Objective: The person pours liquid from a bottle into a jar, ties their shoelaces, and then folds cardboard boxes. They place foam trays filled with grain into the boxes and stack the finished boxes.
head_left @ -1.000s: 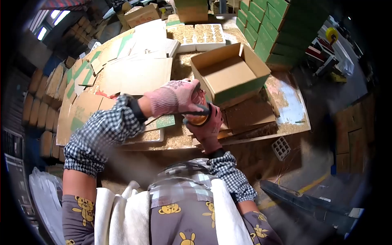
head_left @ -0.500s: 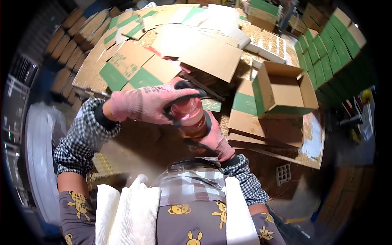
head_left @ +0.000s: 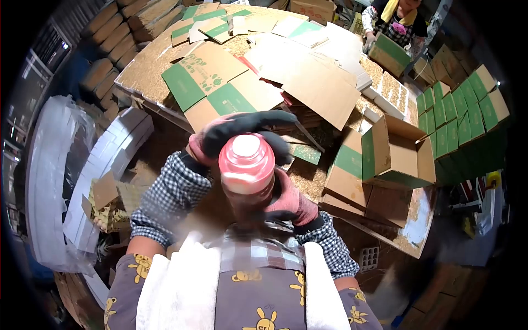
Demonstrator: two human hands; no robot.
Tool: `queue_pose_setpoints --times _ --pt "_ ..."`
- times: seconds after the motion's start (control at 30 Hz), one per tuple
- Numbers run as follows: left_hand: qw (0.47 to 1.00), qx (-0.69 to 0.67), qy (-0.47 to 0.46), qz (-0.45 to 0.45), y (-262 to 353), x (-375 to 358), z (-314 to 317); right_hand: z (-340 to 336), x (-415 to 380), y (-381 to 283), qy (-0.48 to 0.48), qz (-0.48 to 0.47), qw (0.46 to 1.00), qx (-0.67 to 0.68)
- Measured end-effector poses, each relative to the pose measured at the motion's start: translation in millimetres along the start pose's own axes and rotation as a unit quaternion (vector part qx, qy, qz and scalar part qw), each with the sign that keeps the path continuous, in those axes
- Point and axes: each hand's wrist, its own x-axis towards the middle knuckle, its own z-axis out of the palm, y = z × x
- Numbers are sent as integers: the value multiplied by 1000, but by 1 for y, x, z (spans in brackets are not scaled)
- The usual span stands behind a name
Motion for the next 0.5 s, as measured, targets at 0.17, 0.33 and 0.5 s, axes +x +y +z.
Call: queue_pose_setpoints --times 0.17,0.33,0.5 --pt "977 90 143 129 -6 -23 -9 -12 7 21 162 -100 930 -314" --pt "919 357 -56 156 19 -36 -23 -26 9 28 149 -108 875 -449" --pt "869 469 154 18 22 -50 -11 -27 10 47 220 -81 844 -482"
